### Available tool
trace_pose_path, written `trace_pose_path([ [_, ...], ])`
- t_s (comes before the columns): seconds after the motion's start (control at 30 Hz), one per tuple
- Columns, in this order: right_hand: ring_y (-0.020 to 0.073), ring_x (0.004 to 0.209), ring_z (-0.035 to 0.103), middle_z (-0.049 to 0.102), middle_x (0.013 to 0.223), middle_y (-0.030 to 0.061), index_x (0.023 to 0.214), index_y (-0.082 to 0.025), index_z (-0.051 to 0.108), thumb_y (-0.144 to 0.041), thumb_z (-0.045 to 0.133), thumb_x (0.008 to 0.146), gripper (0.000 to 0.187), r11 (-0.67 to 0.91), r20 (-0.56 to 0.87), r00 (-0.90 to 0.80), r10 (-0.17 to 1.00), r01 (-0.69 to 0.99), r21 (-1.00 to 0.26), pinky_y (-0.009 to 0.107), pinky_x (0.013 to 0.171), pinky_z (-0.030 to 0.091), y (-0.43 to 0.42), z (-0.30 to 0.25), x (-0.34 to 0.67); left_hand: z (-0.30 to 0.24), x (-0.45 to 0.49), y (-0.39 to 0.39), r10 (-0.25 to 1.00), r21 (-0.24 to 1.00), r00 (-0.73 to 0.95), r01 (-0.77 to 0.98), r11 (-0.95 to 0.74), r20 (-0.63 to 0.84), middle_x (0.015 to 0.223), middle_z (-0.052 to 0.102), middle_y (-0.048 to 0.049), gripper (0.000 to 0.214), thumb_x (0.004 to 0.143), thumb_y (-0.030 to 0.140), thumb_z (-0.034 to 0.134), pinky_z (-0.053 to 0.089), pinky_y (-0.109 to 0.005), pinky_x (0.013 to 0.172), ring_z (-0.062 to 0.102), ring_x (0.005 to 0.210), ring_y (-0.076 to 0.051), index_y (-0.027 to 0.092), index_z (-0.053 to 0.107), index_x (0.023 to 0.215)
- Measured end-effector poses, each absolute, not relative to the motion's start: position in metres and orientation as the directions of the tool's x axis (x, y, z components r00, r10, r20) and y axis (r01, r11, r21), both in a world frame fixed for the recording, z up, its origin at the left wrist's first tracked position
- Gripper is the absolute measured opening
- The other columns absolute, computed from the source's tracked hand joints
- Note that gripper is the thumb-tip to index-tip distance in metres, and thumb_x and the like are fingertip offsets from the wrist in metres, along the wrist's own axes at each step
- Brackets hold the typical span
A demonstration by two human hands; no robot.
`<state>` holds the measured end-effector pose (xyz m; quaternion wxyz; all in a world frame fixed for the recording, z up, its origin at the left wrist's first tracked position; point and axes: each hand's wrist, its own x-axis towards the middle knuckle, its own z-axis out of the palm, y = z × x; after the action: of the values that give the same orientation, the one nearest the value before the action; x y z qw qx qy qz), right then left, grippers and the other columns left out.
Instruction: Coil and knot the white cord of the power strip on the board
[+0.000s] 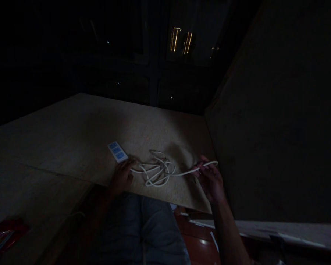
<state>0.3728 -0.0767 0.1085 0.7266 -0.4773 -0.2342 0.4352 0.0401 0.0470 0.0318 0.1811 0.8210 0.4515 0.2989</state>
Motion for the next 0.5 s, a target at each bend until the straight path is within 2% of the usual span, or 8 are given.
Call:
trace_pose_path([
  [0.07, 0.0144, 0.074, 0.065, 0.068, 0.083, 0.0012, 0.103, -0.024, 0.073, -0.023, 0.079, 0.066, 0.038, 0.183, -0.113, 0.559, 0.821, -0.446, -0.876, 0.027, 0.067, 0.057, -0.068, 0.105, 0.392, 0.034, 0.037, 0.046, 0.806, 0.470, 0.517, 0.656, -0.590, 0.290, 0.129, 0.065, -0.0111, 0.055, 0.069, 0.009, 0.052, 0.024, -0.055, 0.116, 0.044, 0.136, -0.031, 0.021, 0.065, 0.121],
  [0.17, 0.0107, 0.068, 0.063, 0.068, 0.080, -0.0006, 0.091, -0.022, 0.072, -0.018, 0.076, 0.066, 0.026, 0.195, -0.168, 0.584, 0.794, -0.506, -0.840, 0.022, 0.062, 0.055, -0.057, 0.096, 0.423, 0.040, 0.034, 0.042, 0.799, 0.387, 0.524, 0.699, -0.601, 0.294, 0.124, 0.068, -0.0106, 0.038, 0.080, 0.018, 0.052, 0.015, -0.060, 0.115, 0.045, 0.136, -0.032, 0.023, 0.068, 0.114],
  [0.27, 0.0109, 0.061, 0.059, 0.063, 0.070, -0.0014, 0.075, -0.022, 0.068, -0.016, 0.076, 0.066, 0.014, 0.148, -0.196, 0.565, 0.801, -0.504, -0.851, 0.025, 0.061, 0.055, -0.049, 0.086, 0.450, 0.040, 0.026, 0.045, 0.832, 0.364, 0.456, 0.752, -0.550, 0.315, 0.118, 0.071, -0.0112, 0.026, 0.086, 0.027, 0.054, 0.015, -0.060, 0.112, 0.048, 0.133, -0.033, 0.024, 0.072, 0.104],
  [0.37, 0.0117, 0.056, 0.054, 0.059, 0.065, -0.0023, 0.071, -0.023, 0.065, -0.022, 0.077, 0.067, 0.013, 0.107, -0.184, 0.568, 0.802, -0.439, -0.892, 0.028, 0.058, 0.053, -0.041, 0.076, 0.466, 0.034, 0.012, 0.056, 0.864, 0.341, 0.364, 0.810, -0.478, 0.347, 0.115, 0.073, -0.0118, 0.022, 0.088, 0.031, 0.054, 0.019, -0.058, 0.110, 0.048, 0.133, -0.034, 0.023, 0.073, 0.097],
  [0.43, 0.0119, 0.053, 0.050, 0.056, 0.063, -0.0026, 0.071, -0.024, 0.063, -0.028, 0.077, 0.067, 0.015, 0.071, -0.167, 0.564, 0.809, -0.375, -0.924, 0.029, 0.055, 0.050, -0.036, 0.070, 0.471, 0.031, 0.000, 0.064, 0.885, 0.319, 0.296, 0.852, -0.415, 0.360, 0.115, 0.072, -0.0125, 0.024, 0.089, 0.031, 0.052, 0.024, -0.057, 0.107, 0.046, 0.133, -0.034, 0.022, 0.072, 0.095],
  [0.5, 0.0122, 0.050, 0.047, 0.053, 0.059, -0.0026, 0.069, -0.024, 0.061, -0.032, 0.076, 0.067, 0.017, 0.077, -0.080, 0.579, 0.812, -0.241, -0.968, 0.030, 0.050, 0.048, -0.032, 0.066, 0.471, 0.031, -0.012, 0.072, 0.915, 0.298, 0.215, 0.898, -0.322, 0.341, 0.118, 0.071, -0.0132, 0.026, 0.090, 0.031, 0.049, 0.028, -0.055, 0.105, 0.044, 0.135, -0.035, 0.020, 0.072, 0.096],
])
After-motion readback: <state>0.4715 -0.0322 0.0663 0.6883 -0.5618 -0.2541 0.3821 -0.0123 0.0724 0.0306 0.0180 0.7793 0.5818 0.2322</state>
